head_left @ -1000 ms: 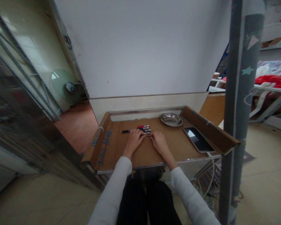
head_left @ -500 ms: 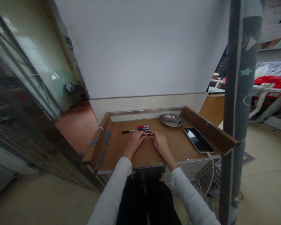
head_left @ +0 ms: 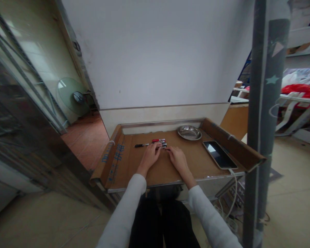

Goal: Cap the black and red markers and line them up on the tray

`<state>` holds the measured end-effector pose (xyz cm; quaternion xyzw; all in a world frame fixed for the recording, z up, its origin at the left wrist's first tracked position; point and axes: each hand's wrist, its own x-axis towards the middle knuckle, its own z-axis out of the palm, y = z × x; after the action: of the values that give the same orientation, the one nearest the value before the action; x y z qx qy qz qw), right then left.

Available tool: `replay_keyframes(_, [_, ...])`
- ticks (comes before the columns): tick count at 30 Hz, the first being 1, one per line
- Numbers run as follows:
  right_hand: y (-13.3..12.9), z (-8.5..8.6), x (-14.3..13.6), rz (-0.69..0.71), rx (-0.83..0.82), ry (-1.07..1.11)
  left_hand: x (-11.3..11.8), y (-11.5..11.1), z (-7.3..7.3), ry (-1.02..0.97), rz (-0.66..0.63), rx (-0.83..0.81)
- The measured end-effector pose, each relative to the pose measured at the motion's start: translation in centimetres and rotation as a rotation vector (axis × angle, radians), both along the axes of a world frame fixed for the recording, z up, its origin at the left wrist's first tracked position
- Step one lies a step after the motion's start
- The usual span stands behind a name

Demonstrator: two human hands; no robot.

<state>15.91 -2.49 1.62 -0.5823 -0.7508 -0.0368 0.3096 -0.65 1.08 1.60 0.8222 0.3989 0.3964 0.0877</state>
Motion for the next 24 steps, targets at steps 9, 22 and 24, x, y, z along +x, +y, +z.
replay_keyframes(9, [-0.23, 0.06, 0.48, -0.295, -0.001, -0.018, -0.03, -0.13, -0.11, 0.236, 0.078, -0.038])
replay_keyframes(22, [-1.00, 0.76, -0.10, -0.120, 0.095, -0.065, -0.10, -0.34, 0.41, 0.111, -0.001, 0.011])
replay_keyframes(24, [-1.08, 0.71, -0.08, -0.142, 0.105, -0.052, -0.05, -0.49, 0.49, 0.096, 0.009, 0.016])
